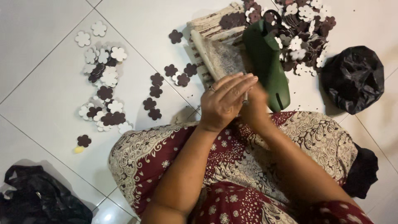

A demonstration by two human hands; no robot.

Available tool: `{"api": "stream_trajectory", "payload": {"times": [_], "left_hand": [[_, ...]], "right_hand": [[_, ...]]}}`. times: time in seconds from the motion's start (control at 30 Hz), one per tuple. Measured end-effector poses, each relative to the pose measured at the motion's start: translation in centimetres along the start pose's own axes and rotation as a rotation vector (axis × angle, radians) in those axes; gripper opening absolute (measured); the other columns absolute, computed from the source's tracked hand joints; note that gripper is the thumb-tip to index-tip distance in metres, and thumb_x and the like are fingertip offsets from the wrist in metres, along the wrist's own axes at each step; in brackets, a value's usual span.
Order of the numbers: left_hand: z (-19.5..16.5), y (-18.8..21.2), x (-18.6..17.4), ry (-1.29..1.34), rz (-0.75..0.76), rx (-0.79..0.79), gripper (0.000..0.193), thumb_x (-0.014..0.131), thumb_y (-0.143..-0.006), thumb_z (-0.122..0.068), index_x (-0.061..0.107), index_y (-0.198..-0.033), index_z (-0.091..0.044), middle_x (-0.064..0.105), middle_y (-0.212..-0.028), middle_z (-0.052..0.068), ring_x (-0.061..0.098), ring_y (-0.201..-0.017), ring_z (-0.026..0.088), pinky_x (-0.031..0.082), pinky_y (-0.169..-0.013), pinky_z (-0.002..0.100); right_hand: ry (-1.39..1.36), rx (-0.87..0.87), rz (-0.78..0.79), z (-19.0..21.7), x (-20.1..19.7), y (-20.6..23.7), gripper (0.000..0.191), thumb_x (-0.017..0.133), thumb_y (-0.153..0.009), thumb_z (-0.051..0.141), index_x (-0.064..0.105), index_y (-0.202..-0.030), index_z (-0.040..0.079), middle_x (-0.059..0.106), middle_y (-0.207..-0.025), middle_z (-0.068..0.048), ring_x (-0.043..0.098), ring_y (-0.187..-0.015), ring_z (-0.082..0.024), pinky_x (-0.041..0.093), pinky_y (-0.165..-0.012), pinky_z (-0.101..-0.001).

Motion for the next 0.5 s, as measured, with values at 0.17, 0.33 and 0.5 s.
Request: {"api": "stream_trajectory", "payload": {"times": [0.17, 0.33, 0.5], "left_hand": [[6.3, 0.2, -4.6, 0.530, -0.260, -0.431, 0.020, 0.067, -0.104, -0.017, 0.071, -0.123, -0.014, 0.074, -0.127, 0.005, 0.074, -0.103, 0.012, 0.066, -0.086, 0.028], [10.6, 1.3, -11.5, 0.477, -0.663, -0.599, 0.020, 0.059, -0.111, -0.011, 0.066, -0.128, -0.002, 0.074, -0.125, 0.013, 0.071, -0.119, 0.015, 0.059, -0.108, 0.030], [11.9, 1.7, -10.7, 0.490, -0.637, -0.747, 0.030, 0.058, -0.111, -0.010, 0.062, -0.136, 0.006, 0.074, -0.123, 0.015, 0.070, -0.116, 0.016, 0.056, -0.098, 0.026]], "right_hand": [[-0.732, 0.229, 0.111, 0.8, 11.5, -2.1, 0.032, 0.055, -0.098, 0.011, 0.058, -0.130, 0.009, 0.059, -0.133, -0.011, 0.055, -0.127, -0.026, 0.048, -0.107, -0.0353], [-0.032, 0.159, 0.021, 3.0, 12.7, -5.3, 0.042, 0.071, -0.083, 0.006, 0.066, -0.124, 0.001, 0.063, -0.111, -0.024, 0.065, -0.099, -0.043, 0.056, -0.085, -0.0467], [0.007, 0.097, -0.006, 4.1, 12.7, -5.2, 0.037, 0.073, -0.081, 0.006, 0.066, -0.117, 0.001, 0.062, -0.107, -0.023, 0.064, -0.096, -0.043, 0.055, -0.082, -0.0479]]}}
Point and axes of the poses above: each hand's wrist, its own y-axis away from the middle knuckle, its own x-axis out of the palm, z = x × y, the point moved 10 cm from there along -y, towards the middle knuckle
